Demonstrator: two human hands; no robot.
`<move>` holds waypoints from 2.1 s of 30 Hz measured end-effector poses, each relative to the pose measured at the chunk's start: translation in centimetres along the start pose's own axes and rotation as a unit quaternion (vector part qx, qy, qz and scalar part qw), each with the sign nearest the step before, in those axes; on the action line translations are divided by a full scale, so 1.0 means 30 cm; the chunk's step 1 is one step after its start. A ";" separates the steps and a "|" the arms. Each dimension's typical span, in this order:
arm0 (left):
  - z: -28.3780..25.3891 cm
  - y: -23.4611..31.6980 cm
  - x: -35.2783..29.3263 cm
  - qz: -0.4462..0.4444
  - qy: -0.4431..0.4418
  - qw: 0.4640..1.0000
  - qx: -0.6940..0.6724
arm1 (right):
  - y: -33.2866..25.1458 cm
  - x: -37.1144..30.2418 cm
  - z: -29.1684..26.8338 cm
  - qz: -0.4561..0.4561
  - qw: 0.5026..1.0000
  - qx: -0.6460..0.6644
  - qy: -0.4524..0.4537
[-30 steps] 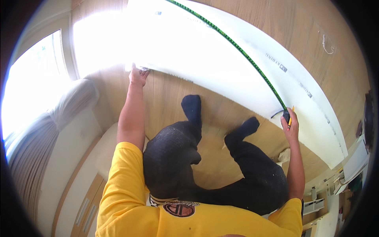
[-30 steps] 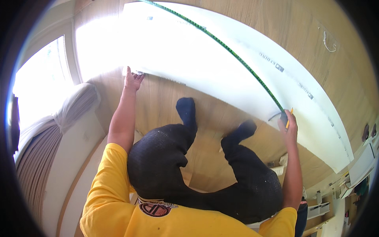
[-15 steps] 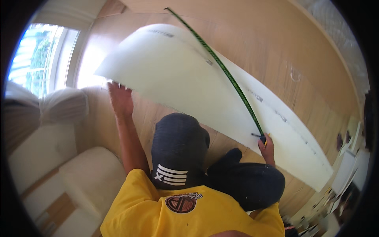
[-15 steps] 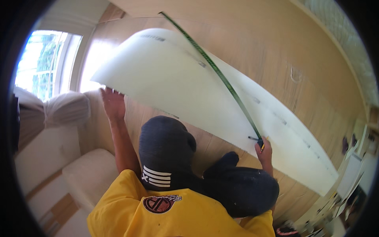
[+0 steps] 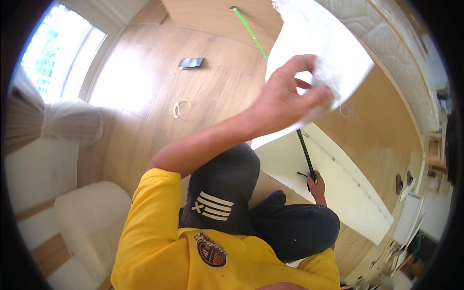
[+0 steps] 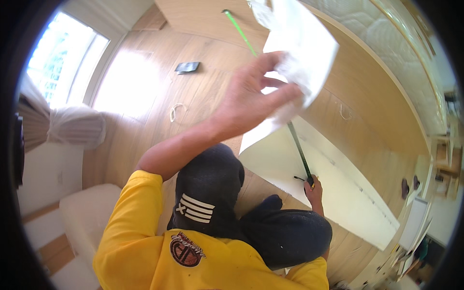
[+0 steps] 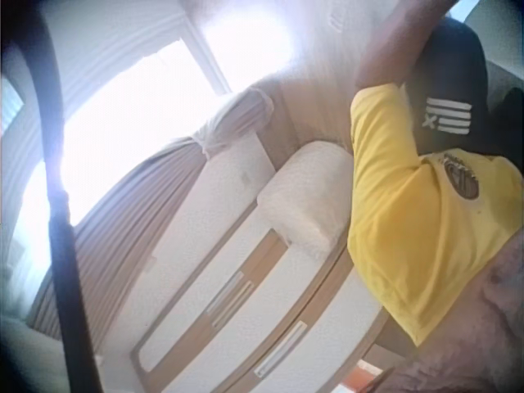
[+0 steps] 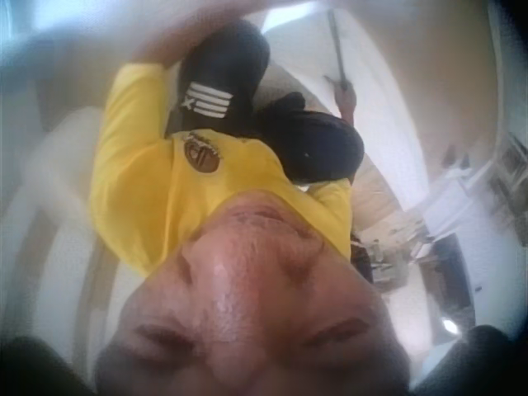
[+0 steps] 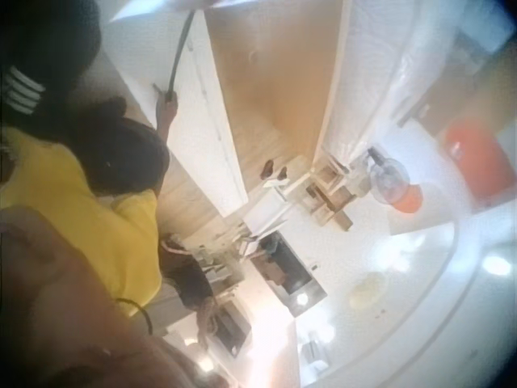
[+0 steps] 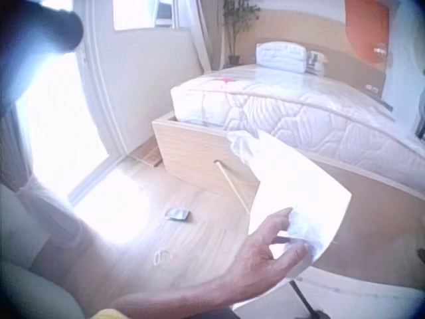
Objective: The person handles a white cylindrical object, cuts it with a utility knife, and then measures a white panel on the floor with a tape measure. Another person works nearby on similar panels.
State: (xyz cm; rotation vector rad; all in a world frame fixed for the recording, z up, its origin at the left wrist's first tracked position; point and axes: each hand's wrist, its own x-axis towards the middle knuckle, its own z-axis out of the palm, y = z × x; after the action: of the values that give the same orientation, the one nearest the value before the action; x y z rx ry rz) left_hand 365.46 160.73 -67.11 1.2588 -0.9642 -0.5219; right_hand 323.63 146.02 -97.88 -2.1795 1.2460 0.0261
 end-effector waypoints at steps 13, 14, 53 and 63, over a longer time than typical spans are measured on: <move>-0.044 -0.037 0.098 -0.019 -0.062 0.983 0.174 | -0.010 -0.013 0.000 0.032 0.999 0.019 -0.025; -0.019 -0.054 0.101 0.020 -0.070 0.978 0.197 | -0.010 -0.004 0.000 0.042 0.998 0.028 -0.037; -0.818 -0.999 -0.413 -0.427 0.015 0.697 0.576 | 0.072 -0.120 -0.068 -0.036 0.997 0.009 -0.072; -0.782 -1.019 -0.534 -0.401 0.084 0.693 0.593 | -0.074 -0.061 -0.050 -0.080 0.986 -0.017 -0.147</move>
State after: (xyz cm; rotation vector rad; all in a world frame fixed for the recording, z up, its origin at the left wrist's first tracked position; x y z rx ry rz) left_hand 381.71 178.14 -101.38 2.9271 -0.4592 -0.3871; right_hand 323.92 147.45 -94.98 -2.2028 0.9086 0.2944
